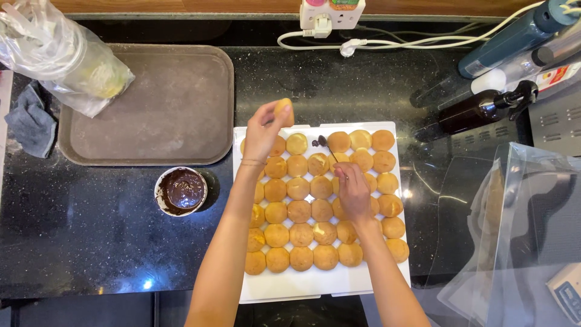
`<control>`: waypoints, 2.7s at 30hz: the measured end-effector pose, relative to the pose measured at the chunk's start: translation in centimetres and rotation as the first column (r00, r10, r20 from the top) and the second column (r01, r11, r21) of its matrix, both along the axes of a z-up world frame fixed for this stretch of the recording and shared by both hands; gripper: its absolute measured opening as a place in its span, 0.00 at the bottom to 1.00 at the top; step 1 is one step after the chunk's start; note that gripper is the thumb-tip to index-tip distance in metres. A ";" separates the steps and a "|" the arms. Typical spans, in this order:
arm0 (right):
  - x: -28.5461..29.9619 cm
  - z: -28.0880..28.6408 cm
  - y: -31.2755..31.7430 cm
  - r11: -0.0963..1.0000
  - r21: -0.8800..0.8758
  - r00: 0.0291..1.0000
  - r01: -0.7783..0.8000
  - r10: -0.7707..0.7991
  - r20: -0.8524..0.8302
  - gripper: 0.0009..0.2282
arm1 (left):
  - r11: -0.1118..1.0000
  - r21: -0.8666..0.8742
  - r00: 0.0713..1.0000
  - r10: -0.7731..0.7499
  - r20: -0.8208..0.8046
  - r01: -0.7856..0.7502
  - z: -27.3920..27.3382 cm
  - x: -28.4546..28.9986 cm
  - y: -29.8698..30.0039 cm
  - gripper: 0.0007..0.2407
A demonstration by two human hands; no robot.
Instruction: Filling small round pastries with chocolate sauce using a spoon at a bakery workbench.
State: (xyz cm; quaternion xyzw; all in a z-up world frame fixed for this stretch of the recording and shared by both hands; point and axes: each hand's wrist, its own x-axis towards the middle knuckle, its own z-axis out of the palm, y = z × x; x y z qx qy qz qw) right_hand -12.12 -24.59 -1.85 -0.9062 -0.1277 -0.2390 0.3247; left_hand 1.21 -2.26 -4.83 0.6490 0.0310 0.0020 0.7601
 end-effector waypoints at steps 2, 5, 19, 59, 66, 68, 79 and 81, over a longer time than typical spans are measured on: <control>-0.1 -0.1 -0.4 1.000 0.009 1.000 0.011 -0.011 -0.017 0.03 | 0.997 0.076 0.995 -0.006 0.098 -0.001 0.2 0.0 -0.7 0.21; -0.2 0.2 -0.9 0.995 0.098 1.000 0.009 -0.009 0.001 0.04 | 0.999 0.044 1.000 -0.015 0.006 0.014 2.7 -0.2 -2.0 0.22; -1.3 2.4 -7.9 0.167 0.944 0.932 0.286 -0.276 -0.234 0.16 | 0.282 0.938 0.878 -0.476 -0.044 0.200 -0.6 0.2 -7.4 0.23; -2.3 3.6 3.7 0.129 0.981 0.984 0.145 -0.124 -0.129 0.14 | 0.884 -0.450 0.989 0.077 -0.129 -0.128 11.3 -10.4 11.1 0.28; -5.9 0.9 22.1 0.808 0.502 0.879 -0.308 0.444 -0.176 0.07 | 0.922 -0.202 0.943 0.314 -0.113 -0.331 13.4 -20.7 27.1 0.20; -6.5 -0.1 24.9 0.842 0.216 0.847 -0.494 0.522 -0.100 0.04 | 0.915 -0.159 0.927 0.353 -0.129 -0.371 12.7 -22.0 30.3 0.19; -8.4 0.8 27.7 0.936 0.173 0.923 -0.306 0.336 -0.187 0.03 | 0.905 -0.124 0.911 0.392 -0.128 -0.407 8.3 -21.3 36.2 0.16; -8.4 0.7 28.2 0.906 0.403 0.923 -0.131 0.260 -0.284 0.07 | 0.909 -0.151 0.921 0.373 -0.114 -0.387 9.0 -20.7 35.8 0.16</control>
